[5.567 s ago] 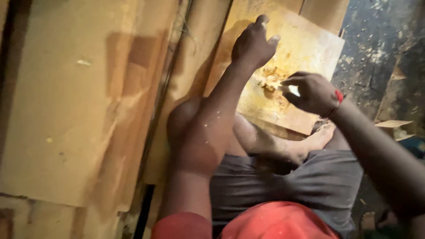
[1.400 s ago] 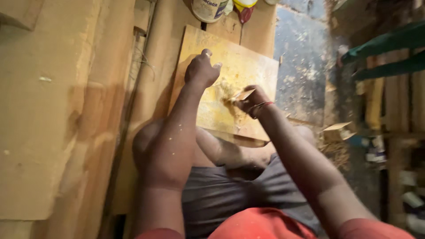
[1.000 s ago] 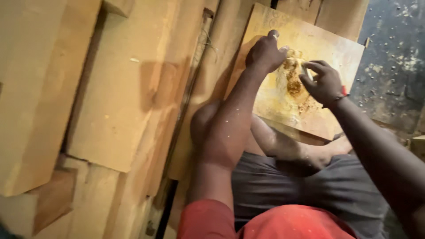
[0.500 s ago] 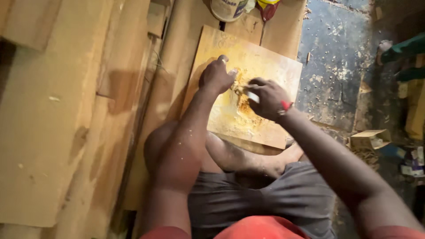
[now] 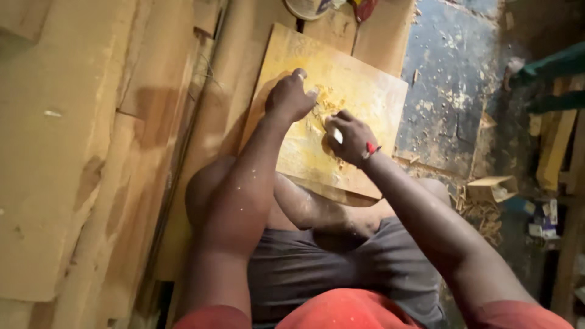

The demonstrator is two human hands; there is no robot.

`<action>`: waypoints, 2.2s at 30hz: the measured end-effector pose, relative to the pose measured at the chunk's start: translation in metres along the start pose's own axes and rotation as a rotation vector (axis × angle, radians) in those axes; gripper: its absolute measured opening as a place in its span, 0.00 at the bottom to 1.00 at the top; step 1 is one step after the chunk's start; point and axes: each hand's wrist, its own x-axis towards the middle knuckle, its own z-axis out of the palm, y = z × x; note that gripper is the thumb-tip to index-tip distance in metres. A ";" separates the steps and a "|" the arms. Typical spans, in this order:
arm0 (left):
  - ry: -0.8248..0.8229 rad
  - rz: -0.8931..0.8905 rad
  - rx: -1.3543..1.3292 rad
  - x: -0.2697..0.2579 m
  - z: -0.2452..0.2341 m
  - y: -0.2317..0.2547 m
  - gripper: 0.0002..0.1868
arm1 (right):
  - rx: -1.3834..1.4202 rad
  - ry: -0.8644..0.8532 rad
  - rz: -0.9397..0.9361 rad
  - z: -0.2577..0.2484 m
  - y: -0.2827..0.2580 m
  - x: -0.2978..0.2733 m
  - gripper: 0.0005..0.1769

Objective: The person mixes a yellow substance on a square wooden board and spreads it across the surface using their hands and a small wooden scraper.

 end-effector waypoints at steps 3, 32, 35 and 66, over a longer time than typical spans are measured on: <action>0.023 0.041 0.019 0.011 -0.011 0.004 0.32 | -0.133 -0.274 0.083 -0.011 0.007 -0.003 0.16; 0.075 -0.058 0.022 0.020 -0.001 0.003 0.36 | -0.305 -0.398 0.124 -0.034 0.041 0.056 0.16; 0.053 -0.165 0.008 0.024 -0.001 -0.002 0.37 | -0.152 -0.293 -0.090 -0.018 0.044 0.099 0.21; 0.067 -0.061 -0.055 -0.012 -0.027 0.022 0.28 | -0.226 -0.397 0.432 -0.051 0.017 0.019 0.16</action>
